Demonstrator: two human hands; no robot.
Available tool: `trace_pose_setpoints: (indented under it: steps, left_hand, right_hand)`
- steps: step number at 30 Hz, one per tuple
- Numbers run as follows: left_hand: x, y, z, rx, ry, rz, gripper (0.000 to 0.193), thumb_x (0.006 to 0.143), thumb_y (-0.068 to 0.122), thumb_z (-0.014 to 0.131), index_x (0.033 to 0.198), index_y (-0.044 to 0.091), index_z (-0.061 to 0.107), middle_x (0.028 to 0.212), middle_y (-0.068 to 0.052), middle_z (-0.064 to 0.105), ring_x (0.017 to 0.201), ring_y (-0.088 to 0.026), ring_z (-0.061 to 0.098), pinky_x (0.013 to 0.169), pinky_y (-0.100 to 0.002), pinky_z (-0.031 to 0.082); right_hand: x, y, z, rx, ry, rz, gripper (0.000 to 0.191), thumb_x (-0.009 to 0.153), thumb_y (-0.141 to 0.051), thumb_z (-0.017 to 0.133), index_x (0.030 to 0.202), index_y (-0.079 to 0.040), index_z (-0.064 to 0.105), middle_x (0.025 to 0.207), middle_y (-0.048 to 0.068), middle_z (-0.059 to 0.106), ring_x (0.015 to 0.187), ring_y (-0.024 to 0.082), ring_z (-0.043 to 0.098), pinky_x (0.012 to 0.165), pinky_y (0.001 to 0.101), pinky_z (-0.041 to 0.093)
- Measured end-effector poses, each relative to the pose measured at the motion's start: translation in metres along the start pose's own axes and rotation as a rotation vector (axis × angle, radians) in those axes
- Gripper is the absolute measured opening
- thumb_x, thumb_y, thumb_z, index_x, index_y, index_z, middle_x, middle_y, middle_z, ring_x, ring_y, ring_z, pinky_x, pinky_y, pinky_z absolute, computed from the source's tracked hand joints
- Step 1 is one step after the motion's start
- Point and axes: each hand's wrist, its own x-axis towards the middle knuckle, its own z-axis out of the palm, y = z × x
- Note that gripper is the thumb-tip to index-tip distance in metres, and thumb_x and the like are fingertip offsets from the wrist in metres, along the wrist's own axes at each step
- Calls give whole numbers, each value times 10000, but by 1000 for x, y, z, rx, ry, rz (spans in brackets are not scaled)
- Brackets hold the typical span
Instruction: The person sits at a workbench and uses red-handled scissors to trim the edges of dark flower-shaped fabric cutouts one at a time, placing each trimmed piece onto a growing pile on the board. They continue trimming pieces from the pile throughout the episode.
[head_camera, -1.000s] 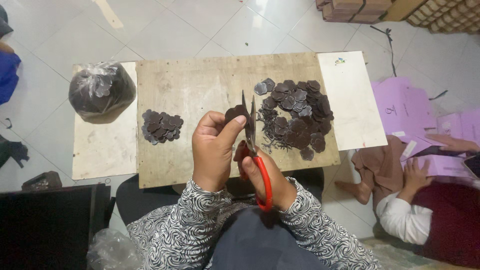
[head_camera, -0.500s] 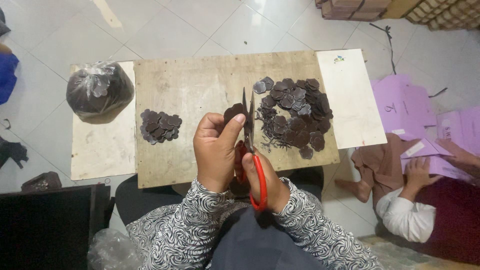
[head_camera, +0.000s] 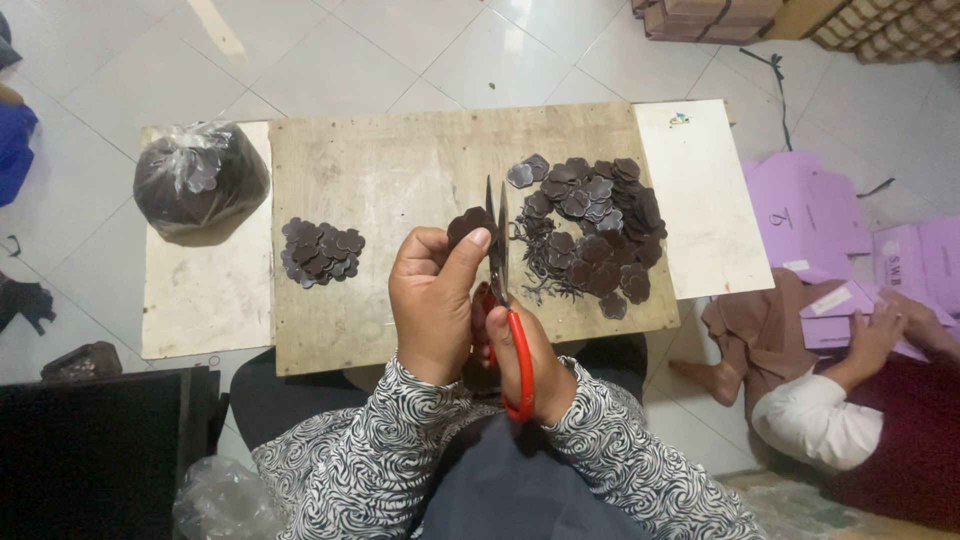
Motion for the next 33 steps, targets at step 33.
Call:
trace_pose_setpoints:
  steps: [33]
  left_hand:
    - [21, -12, -18, -34, -27, -34, 110, 924, 105, 748, 952, 53, 655, 871, -15, 701, 686, -43, 534, 612, -209, 432]
  right_hand:
    - [5, -2, -15, 74, -106, 64, 531, 1031, -612, 435, 943, -89, 471, 780, -33, 417, 648, 59, 403, 553, 214, 370]
